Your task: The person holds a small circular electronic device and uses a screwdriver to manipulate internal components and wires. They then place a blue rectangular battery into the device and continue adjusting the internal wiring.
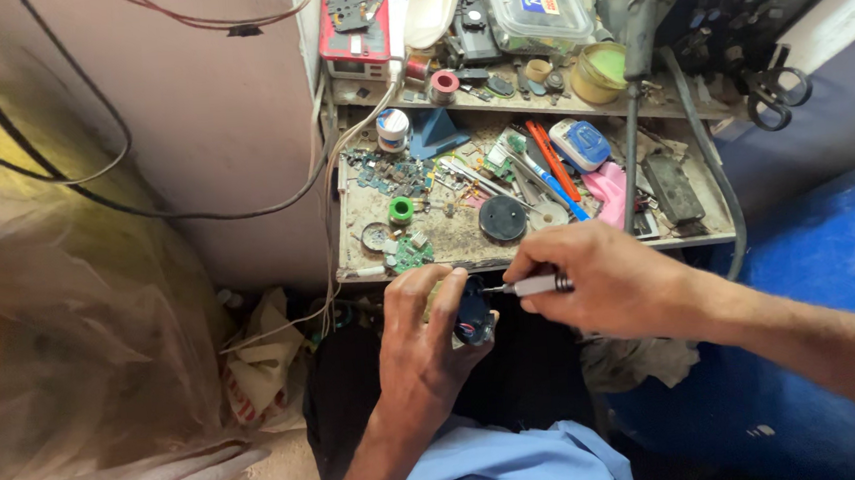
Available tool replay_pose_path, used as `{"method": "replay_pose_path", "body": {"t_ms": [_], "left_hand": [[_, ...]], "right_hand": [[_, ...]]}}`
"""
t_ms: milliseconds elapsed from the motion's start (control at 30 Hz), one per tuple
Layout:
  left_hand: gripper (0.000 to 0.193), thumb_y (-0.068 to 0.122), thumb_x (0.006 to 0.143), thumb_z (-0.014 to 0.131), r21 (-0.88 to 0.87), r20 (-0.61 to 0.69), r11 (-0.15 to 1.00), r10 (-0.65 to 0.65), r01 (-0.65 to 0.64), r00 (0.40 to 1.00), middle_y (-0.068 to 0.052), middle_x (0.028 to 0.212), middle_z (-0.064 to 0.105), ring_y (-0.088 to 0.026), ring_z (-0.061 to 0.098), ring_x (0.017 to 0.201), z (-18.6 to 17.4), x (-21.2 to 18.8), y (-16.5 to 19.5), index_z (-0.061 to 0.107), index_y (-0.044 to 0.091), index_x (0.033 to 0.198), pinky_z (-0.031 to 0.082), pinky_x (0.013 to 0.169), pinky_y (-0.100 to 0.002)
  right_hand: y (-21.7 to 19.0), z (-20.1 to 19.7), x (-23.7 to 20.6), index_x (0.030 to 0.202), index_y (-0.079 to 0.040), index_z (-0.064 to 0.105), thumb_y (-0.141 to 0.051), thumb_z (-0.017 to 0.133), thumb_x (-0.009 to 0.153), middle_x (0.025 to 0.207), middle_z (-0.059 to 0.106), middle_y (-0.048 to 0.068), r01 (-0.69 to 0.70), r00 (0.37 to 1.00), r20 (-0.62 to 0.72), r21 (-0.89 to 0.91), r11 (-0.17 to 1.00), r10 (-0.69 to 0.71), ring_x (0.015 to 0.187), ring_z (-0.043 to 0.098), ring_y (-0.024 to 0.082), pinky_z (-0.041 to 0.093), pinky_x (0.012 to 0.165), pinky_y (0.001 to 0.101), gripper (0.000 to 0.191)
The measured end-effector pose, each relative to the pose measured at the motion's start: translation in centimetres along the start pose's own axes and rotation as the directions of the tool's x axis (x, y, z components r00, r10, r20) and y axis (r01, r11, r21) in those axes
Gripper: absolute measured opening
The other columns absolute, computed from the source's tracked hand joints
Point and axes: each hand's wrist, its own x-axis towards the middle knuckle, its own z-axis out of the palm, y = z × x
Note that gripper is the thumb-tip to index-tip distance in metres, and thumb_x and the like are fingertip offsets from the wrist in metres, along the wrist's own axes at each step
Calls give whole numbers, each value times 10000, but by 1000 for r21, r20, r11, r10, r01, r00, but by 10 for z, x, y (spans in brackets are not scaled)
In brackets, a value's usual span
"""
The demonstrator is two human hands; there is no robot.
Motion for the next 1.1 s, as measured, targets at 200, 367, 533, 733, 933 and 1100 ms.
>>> {"method": "replay_pose_path", "body": {"t_ms": [200, 367, 533, 733, 933, 1100], "left_hand": [[750, 122, 710, 898, -2, -21, 1000, -14, 14, 1000, -156, 1295, 555, -385, 555, 1223, 2, 0, 2, 540, 68, 1367, 482, 1051, -489], [737, 165, 752, 913, 8, -42, 1000, -22, 23, 999, -153, 1281, 555, -377, 563, 1215, 6, 0, 2, 546, 97, 1387, 501, 1032, -477], [804, 186, 731, 936, -77, -40, 994, -81, 78, 996, -158, 1285, 563, -373, 569, 1197, 10, 0, 3, 522, 96, 1415, 502, 1017, -463], [867, 197, 718, 961, -176, -47, 972, -164, 153, 985, -168, 1303, 558, -323, 605, 1174, 11, 1, 1, 505, 124, 1451, 526, 1002, -415], [907, 203, 694, 971, -182, -31, 973, -149, 141, 988, -156, 1297, 575, -328, 594, 1202, 10, 5, 2, 503, 130, 1468, 524, 1011, -418], [979, 213, 701, 967, -197, -9, 970, -146, 142, 989, -161, 1315, 576, -337, 592, 1212, 11, 10, 3, 440, 115, 1520, 529, 1020, -420]], "right_hand": [[-3, -3, -1, 1079, -87, 757, -320, 732, 866, 887, 764, 121, -61, 998, 24, -35, 998, 62, 820, 753, 263, 572, 710, 383, 317], [-11, 0, -4, 1026, -125, 750, -427, 645, 902, 827, 753, 144, -148, 984, 60, -240, 960, 167, 841, 727, 331, 564, 732, 433, 343], [-15, -8, -7, 1013, -113, 710, -413, 699, 857, 864, 746, 140, -68, 997, 2, -333, 940, 73, 840, 713, 346, 550, 735, 472, 338], [-3, -23, -6, 1121, -119, 662, -358, 725, 861, 808, 736, 102, -209, 976, 30, -173, 963, 217, 749, 717, 251, 557, 697, 385, 359], [30, 17, 12, 1101, -73, 717, -216, 775, 846, 877, 717, -37, -272, 958, 102, 620, 736, 267, 787, 630, 49, 516, 680, 223, 298], [59, 40, 13, 999, -74, 726, -194, 777, 887, 774, 624, -51, -367, 912, 239, 839, 402, 333, 628, 499, 21, 314, 481, 174, 172]]}}
